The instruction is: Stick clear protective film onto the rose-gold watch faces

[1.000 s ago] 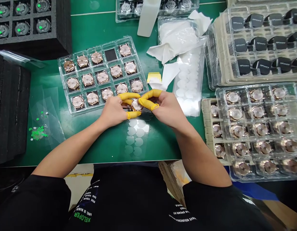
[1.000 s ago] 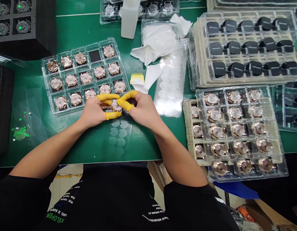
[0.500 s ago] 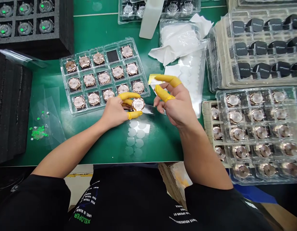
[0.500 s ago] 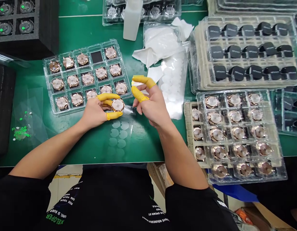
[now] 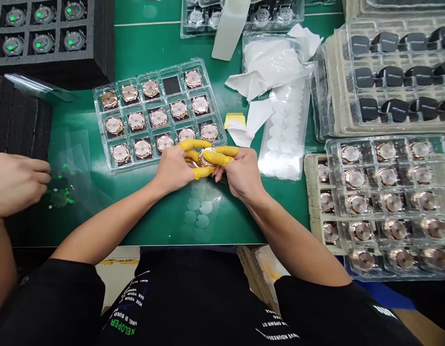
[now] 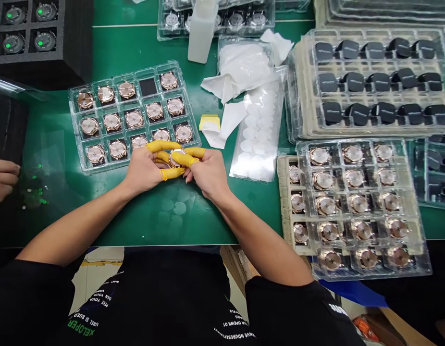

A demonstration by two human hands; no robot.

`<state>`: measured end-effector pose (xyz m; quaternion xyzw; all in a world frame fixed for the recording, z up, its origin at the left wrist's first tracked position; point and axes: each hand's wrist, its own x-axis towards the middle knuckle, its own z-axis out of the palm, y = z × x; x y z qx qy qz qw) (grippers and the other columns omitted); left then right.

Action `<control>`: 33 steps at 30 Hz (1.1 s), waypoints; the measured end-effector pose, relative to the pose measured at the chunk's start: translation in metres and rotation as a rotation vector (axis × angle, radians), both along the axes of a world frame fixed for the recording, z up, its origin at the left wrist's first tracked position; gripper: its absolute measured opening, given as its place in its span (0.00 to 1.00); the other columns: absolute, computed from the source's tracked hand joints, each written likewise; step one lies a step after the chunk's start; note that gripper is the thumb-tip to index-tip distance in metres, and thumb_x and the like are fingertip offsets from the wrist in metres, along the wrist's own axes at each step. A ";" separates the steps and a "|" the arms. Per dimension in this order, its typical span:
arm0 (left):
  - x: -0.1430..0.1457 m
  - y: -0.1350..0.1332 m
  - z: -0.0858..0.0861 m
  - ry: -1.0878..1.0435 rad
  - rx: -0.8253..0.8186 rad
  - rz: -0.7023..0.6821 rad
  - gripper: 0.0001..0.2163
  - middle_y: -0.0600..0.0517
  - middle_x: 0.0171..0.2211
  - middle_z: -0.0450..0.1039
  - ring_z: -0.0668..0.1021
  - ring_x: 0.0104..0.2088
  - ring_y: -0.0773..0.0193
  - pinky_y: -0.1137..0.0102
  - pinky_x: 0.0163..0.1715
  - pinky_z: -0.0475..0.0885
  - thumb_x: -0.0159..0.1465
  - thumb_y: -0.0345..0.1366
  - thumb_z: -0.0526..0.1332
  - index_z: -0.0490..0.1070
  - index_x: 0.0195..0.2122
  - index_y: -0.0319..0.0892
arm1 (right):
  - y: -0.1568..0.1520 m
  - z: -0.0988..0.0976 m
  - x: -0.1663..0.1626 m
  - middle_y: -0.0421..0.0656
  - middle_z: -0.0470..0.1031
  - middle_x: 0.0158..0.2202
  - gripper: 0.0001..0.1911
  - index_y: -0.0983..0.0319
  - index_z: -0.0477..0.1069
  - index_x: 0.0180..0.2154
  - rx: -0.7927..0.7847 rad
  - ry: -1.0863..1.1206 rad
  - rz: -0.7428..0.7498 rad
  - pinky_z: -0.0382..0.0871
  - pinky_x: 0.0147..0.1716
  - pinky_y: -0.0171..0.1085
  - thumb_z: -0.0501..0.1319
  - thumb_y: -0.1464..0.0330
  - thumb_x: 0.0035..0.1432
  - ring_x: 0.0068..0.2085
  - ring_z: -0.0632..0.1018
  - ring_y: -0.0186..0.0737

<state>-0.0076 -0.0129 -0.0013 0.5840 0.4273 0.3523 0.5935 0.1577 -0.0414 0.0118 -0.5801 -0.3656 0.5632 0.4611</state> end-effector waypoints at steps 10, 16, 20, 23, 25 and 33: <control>-0.002 0.002 0.002 0.025 -0.028 0.001 0.30 0.51 0.33 0.82 0.82 0.32 0.65 0.72 0.34 0.81 0.48 0.37 0.77 0.79 0.53 0.39 | 0.010 0.007 0.015 0.41 0.73 0.19 0.32 0.60 0.73 0.25 -0.061 0.122 0.131 0.70 0.16 0.34 0.74 0.38 0.42 0.19 0.74 0.34; -0.004 0.003 0.002 0.003 -0.029 -0.005 0.29 0.53 0.30 0.79 0.81 0.29 0.66 0.71 0.34 0.81 0.48 0.37 0.78 0.80 0.53 0.40 | 0.010 0.014 0.022 0.39 0.78 0.23 0.25 0.62 0.81 0.34 -0.031 0.050 0.237 0.74 0.21 0.34 0.81 0.53 0.39 0.21 0.77 0.35; -0.004 0.005 0.003 -0.035 -0.060 -0.014 0.30 0.52 0.30 0.80 0.82 0.30 0.66 0.71 0.34 0.80 0.46 0.37 0.79 0.80 0.52 0.39 | 0.012 0.012 0.030 0.41 0.80 0.25 0.18 0.62 0.81 0.31 -0.025 0.067 0.244 0.77 0.25 0.37 0.81 0.62 0.38 0.24 0.80 0.37; -0.004 0.005 0.000 -0.045 -0.052 -0.006 0.31 0.52 0.30 0.80 0.81 0.30 0.66 0.72 0.33 0.79 0.46 0.37 0.79 0.80 0.52 0.38 | 0.014 0.009 0.035 0.41 0.80 0.25 0.17 0.62 0.82 0.31 -0.028 0.078 0.231 0.77 0.26 0.37 0.80 0.62 0.39 0.25 0.81 0.39; -0.004 0.004 -0.003 -0.029 -0.032 -0.020 0.30 0.53 0.30 0.80 0.81 0.29 0.66 0.72 0.31 0.78 0.47 0.37 0.78 0.80 0.53 0.39 | 0.014 0.009 0.034 0.42 0.81 0.26 0.20 0.62 0.83 0.34 -0.031 0.073 0.261 0.78 0.27 0.37 0.80 0.59 0.40 0.26 0.82 0.39; 0.000 0.002 -0.002 0.043 0.010 -0.041 0.36 0.53 0.33 0.84 0.86 0.36 0.63 0.67 0.43 0.83 0.51 0.37 0.77 0.73 0.62 0.44 | 0.027 0.018 0.033 0.40 0.80 0.29 0.26 0.59 0.80 0.36 0.166 -0.084 0.117 0.56 0.17 0.34 0.80 0.49 0.42 0.19 0.66 0.28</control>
